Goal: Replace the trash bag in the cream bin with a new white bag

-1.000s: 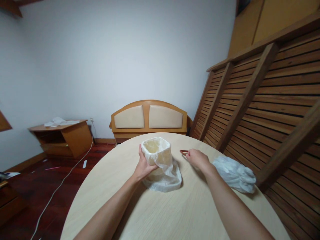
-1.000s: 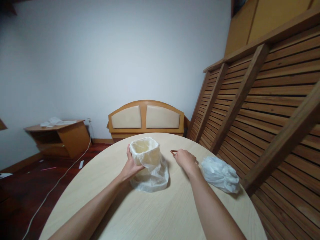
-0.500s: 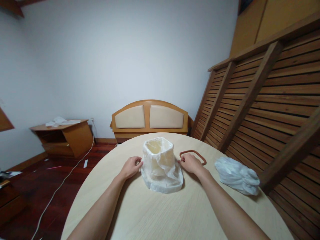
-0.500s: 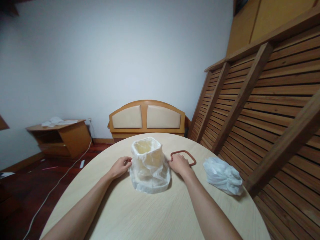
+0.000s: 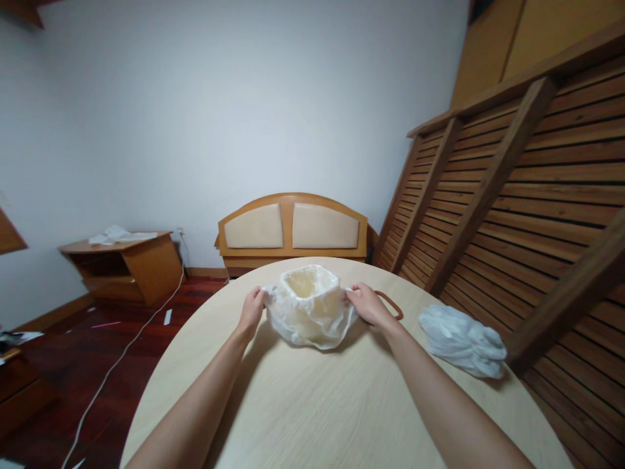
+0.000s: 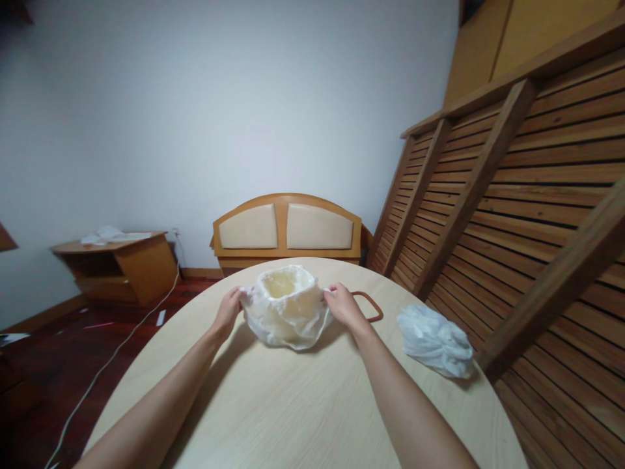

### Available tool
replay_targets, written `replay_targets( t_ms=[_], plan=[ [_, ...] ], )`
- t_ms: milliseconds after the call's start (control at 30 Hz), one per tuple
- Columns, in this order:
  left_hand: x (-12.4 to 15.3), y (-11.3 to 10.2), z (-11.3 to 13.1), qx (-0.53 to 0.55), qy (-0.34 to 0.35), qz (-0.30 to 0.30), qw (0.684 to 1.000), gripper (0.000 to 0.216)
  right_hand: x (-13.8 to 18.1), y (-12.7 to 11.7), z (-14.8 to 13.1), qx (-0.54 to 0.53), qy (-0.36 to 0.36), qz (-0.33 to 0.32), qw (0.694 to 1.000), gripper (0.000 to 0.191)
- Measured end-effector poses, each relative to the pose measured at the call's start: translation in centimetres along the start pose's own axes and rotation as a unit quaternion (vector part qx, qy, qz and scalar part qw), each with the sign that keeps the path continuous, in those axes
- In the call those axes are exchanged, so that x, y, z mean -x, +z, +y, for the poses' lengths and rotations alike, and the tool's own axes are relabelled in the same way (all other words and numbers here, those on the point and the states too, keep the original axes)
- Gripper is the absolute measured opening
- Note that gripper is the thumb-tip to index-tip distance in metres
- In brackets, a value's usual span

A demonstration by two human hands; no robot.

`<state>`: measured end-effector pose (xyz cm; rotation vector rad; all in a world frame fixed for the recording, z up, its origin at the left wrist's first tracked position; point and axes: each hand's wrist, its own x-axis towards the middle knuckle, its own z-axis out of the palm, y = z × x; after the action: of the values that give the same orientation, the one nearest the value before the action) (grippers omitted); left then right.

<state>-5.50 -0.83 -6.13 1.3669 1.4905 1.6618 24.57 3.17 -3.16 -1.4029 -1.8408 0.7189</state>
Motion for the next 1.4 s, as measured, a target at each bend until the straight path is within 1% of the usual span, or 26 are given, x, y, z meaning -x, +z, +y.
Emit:
replay_targets(
  t_ms=[100, 200, 267, 333, 433, 500, 567, 667, 733, 767, 800, 867, 967, 1033, 1067, 1100, 1167, 1200, 1267, 1333, 1400],
  plan=[
    [-0.2, 0.3, 2.7, 0.087, 0.014, 0.007, 0.996, 0.029, -0.4, -0.8, -1.5, -0.104, -0.038, 0.023, 0.994, 0.032],
    [0.1, 0.6, 5.5, 0.141, 0.035, -0.023, 0.989, 0.034, -0.3, -1.5, -3.2, -0.173, -0.082, 0.045, 0.981, 0.04],
    [0.6, 0.7, 7.1, 0.162, 0.055, -0.034, 0.985, 0.036, 0.1, -2.0, -4.5, -0.211, -0.122, 0.06, 0.968, 0.041],
    [1.1, 0.6, 8.6, 0.179, 0.1, -0.059, 0.977, 0.039, 0.8, -2.5, -5.7, -0.245, -0.171, 0.072, 0.952, 0.039],
    [2.1, 0.7, 10.4, 0.151, 0.172, -0.106, 0.968, 0.039, 2.2, -3.4, -7.3, -0.232, -0.231, 0.079, 0.942, 0.038],
    [2.8, 0.9, 11.2, 0.101, 0.206, -0.128, 0.965, 0.035, 2.9, -3.9, -7.9, -0.216, -0.266, 0.078, 0.936, 0.038],
    [3.4, 1.2, 11.7, 0.055, 0.229, -0.144, 0.961, 0.039, 3.4, -4.4, -8.3, -0.212, -0.29, 0.079, 0.93, 0.038],
    [4.2, 1.3, 12.2, 0.024, 0.254, -0.156, 0.954, 0.042, 3.8, -5.5, -8.7, -0.22, -0.309, 0.102, 0.92, 0.034],
    [4.7, 1.2, 12.6, 0.025, 0.28, -0.165, 0.945, 0.037, 4.2, -6.6, -8.9, -0.231, -0.303, 0.117, 0.917, 0.027],
    [5.0, 1.0, 12.9, 0.027, 0.291, -0.175, 0.94, 0.034, 4.4, -7.2, -8.9, -0.242, -0.294, 0.119, 0.917, 0.028],
    [5.3, 0.8, 13.2, 0.028, 0.295, -0.19, 0.936, 0.031, 4.6, -7.9, -9.0, -0.255, -0.284, 0.113, 0.917, 0.03],
    [5.9, 0.6, 13.9, 0.036, 0.271, -0.225, 0.935, 0.029, 5.0, -9.2, -8.9, -0.291, -0.262, 0.08, 0.917, 0.036],
    [6.5, 0.7, 14.9, 0.095, 0.194, -0.26, 0.941, 0.037, 5.7, -10.7, -8.5, -0.311, -0.228, -0.028, 0.922, 0.046],
    [6.8, 1.1, 15.3, 0.136, 0.137, -0.271, 0.943, 0.05, 6.0, -11.3, -8.1, -0.29, -0.206, -0.1, 0.929, 0.05],
    [7.0, 1.4, 15.5, 0.141, 0.108, -0.272, 0.946, 0.057, 6.2, -11.5, -8.0, -0.275, -0.198, -0.126, 0.932, 0.051],
    [7.1, 1.6, 15.6, 0.133, 0.08, -0.268, 0.951, 0.064, 6.3, -11.5, -7.9, -0.26, -0.192, -0.144, 0.935, 0.052],
    [7.1, 1.9, 15.8, 0.095, 0.046, -0.249, 0.963, 0.074, 6.3, -11.5, -7.9, -0.23, -0.189, -0.156, 0.942, 0.051],
    [7.0, 1.9, 15.7, 0.076, 0.043, -0.237, 0.968, 0.075, 6.3, -11.4, -7.9, -0.213, -0.19, -0.155, 0.946, 0.049],
    [6.5, 1.7, 15.5, 0.049, 0.062, -0.198, 0.977, 0.069, 6.0, -11.4, -7.8, -0.185, -0.197, -0.135, 0.953, 0.043],
    [5.6, 1.0, 15.1, 0.03, 0.102, -0.116, 0.987, 0.057, 5.4, -11.6, -7.3, -0.176, -0.201, -0.082, 0.96, 0.039],
    [4.4, 0.1, 14.6, 0.001, 0.149, -0.002, 0.989, 0.044, 4.5, -12.0, -6.6, -0.185, -0.194, 0.005, 0.964, 0.037]
  ],
)
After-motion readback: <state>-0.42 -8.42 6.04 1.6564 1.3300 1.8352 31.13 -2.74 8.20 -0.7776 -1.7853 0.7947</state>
